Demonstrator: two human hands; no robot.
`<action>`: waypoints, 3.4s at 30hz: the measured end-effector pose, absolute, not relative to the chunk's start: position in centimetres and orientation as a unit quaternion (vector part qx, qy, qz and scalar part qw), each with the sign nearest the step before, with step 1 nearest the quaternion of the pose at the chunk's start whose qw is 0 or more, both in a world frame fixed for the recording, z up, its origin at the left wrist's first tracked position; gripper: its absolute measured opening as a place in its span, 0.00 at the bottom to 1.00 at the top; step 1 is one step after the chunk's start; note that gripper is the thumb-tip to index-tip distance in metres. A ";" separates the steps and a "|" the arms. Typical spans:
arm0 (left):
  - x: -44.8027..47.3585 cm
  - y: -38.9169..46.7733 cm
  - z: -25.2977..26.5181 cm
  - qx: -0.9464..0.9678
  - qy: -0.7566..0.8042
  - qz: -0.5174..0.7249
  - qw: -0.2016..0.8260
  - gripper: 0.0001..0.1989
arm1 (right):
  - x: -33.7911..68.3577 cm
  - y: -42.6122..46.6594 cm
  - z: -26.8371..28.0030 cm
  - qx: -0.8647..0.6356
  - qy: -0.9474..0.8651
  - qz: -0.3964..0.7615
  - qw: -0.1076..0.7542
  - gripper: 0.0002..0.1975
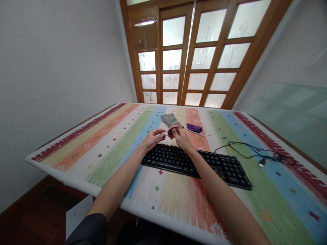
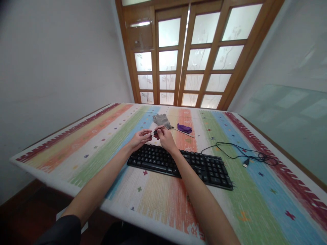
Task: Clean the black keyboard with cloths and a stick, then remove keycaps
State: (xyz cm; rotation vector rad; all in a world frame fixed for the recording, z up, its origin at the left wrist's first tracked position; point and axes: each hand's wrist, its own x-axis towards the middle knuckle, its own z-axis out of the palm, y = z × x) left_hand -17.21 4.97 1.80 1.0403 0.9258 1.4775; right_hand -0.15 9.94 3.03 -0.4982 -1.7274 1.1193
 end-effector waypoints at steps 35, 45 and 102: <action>-21.1 9.0 2.0 0.555 0.491 0.587 0.327 0.23 | -0.7 8.3 4.8 -0.343 -0.646 0.364 0.577 0.27; -20.3 11.2 2.1 0.683 0.555 0.437 0.187 0.07 | -0.2 8.7 4.8 -0.342 -0.654 0.341 0.582 0.25; -20.4 13.6 -0.4 0.754 0.597 0.263 0.069 0.10 | 0.6 8.8 4.8 -0.314 -0.843 0.254 0.356 0.06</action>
